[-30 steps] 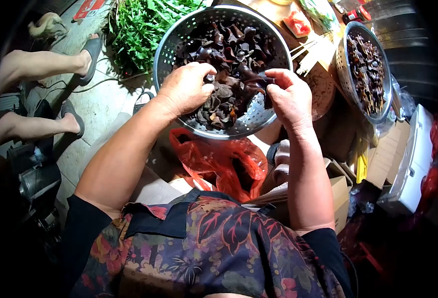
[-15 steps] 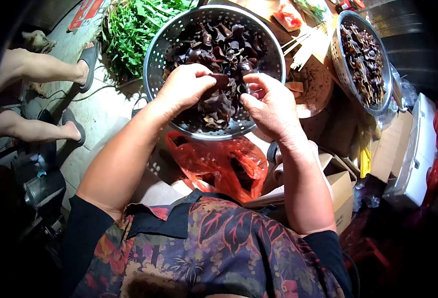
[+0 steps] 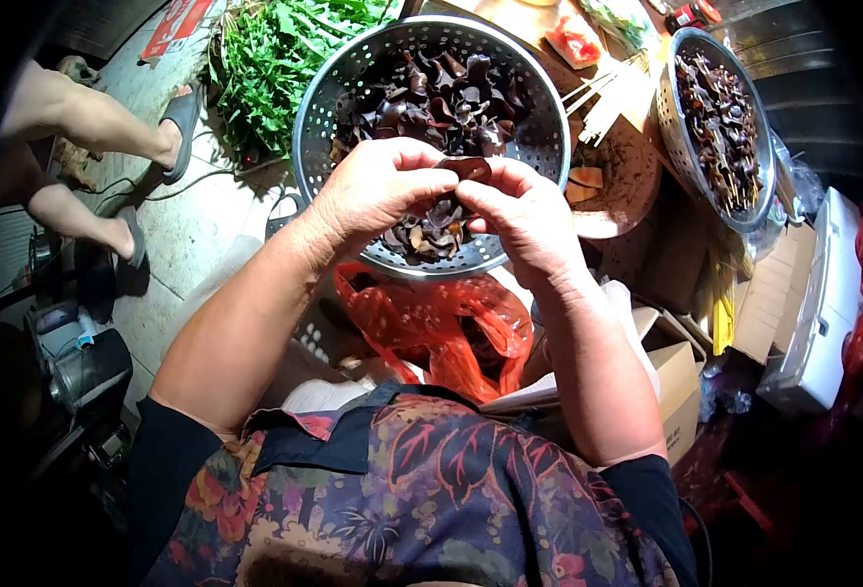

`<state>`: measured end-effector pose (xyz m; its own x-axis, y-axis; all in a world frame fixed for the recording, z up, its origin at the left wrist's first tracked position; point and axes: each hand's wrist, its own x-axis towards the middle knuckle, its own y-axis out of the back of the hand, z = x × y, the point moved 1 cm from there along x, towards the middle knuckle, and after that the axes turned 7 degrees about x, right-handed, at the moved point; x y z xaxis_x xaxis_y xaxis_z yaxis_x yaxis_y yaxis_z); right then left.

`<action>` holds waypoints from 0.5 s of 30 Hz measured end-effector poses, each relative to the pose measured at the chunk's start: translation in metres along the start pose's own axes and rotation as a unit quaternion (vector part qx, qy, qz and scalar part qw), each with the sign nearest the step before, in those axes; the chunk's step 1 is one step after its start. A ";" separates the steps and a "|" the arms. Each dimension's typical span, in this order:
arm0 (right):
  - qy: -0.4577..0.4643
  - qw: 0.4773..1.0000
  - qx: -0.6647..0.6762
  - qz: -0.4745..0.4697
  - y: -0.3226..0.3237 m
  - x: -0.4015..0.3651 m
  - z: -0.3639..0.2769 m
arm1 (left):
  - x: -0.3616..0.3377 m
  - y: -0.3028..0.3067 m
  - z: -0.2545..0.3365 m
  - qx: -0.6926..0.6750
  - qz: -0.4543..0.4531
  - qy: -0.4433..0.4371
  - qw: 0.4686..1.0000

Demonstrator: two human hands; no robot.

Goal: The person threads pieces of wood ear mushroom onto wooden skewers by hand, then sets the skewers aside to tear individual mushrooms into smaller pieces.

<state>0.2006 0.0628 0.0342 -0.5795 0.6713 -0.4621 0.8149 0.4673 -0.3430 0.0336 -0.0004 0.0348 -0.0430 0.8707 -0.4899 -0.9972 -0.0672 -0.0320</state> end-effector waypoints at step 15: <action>0.031 0.996 0.051 -0.072 0.007 0.000 0.006 | -0.001 0.006 0.004 -0.087 0.035 0.090 0.992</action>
<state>0.2062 0.0627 0.0270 -0.6858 0.6368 -0.3523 0.7157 0.5022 -0.4854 0.0271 0.0005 0.0381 -0.0854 0.7611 -0.6430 -0.9659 -0.2216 -0.1341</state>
